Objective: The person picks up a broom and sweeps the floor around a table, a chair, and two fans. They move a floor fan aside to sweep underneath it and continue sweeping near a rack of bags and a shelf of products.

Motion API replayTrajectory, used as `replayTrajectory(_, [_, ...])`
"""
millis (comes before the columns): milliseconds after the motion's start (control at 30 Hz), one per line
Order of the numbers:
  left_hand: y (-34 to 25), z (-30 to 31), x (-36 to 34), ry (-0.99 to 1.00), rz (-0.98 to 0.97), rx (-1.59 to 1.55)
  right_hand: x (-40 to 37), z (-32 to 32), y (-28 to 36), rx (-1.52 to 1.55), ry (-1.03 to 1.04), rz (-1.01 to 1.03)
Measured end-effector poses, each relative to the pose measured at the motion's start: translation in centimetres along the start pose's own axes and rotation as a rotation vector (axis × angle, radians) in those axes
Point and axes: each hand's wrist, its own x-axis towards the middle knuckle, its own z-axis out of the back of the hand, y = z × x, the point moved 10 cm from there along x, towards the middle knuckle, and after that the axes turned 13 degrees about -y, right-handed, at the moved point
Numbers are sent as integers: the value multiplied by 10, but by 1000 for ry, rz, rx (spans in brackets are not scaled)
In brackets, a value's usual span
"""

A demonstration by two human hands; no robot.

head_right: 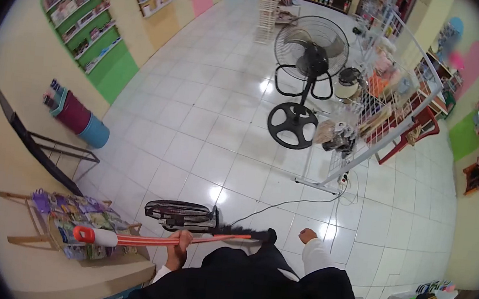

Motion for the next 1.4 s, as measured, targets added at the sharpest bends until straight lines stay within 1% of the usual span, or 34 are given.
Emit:
replayTrajectory(67, [-22, -39, 26, -12, -70, 139, 13, 19, -30, -15, 49, -21])
replayTrajectory(133, [-34, -68, 51, -38, -84, 2, 30, 42, -47, 29, 41, -63])
replayTrajectory(167, [-42, -79, 65, -41, -158, 19, 42, 47, -55, 61, 57, -74])
replayTrajectory(200, [-41, -83, 77, -84, -162, 75, 53, 52, -59, 94, 74, -84])
replayTrajectory(267, [-64, -105, 100, -108, -140, 41, 81, 66, -62, 152, 53, -81])
replayTrajectory(300, [-66, -110, 114, -139, -144, 31, 98, 71, -57, 199, 44, -76])
replayTrajectory(333, [-66, -113, 127, -169, -146, 23, 106, 84, -43, 245, 37, -74])
replayTrajectory(367, [-66, -115, 139, -200, -143, 16, 109, 86, -34, 421, 106, -186])
replayTrajectory(467, [-80, -131, 181, -239, -157, 55, 136, 87, 21, 576, 211, -211])
replayTrajectory(533, [-75, -137, 213, -270, -154, 69, 154, 85, 65, 571, 273, -174])
replayTrajectory(633, [-74, -155, 269, -298, -115, 58, 191, 95, 135, 628, 281, -111])
replayTrajectory(733, [-63, -178, 337, -288, -179, 85, 250, 88, 178, 644, 344, -107])
replayTrajectory(767, [-58, -186, 364, -249, -149, 46, 269, 95, 186, 672, 299, -146])
replayTrajectory(867, [-40, -203, 420, -187, -43, -48, 347, 79, 182, 727, 247, -330])
replayTrajectory(933, [-26, -208, 451, -174, -7, -76, 397, 73, 180, 822, 178, -512])
replayTrajectory(1000, [-24, -223, 476, -112, -47, -90, 441, 80, 188, 972, 65, -611])
replayTrajectory(1067, [-10, -235, 498, -73, -69, -109, 476, 92, 213, 1111, 35, -674])
replayTrajectory(1100, [-1, -238, 510, -116, -62, -51, 499, 94, 222, 1179, 17, -703])
replayTrajectory(1200, [37, -244, 542, -138, -114, -90, 581, 79, 227, 1326, -51, -727])
replayTrajectory(1233, [49, -246, 551, -151, -146, -48, 609, 77, 227, 1335, -128, -719])
replayTrajectory(1267, [63, -249, 560, -221, -158, -14, 637, 76, 223, 1336, -204, -707])
replayTrajectory(1333, [91, -251, 578, -200, -216, -7, 698, 52, 201, 1285, -322, -642])
replayTrajectory(1367, [108, -250, 586, -262, -177, 50, 738, 35, 180, 1180, -401, -569])
replayTrajectory(1400, [113, -258, 593, -229, -229, 17, 777, 14, 153, 1069, -471, -496])
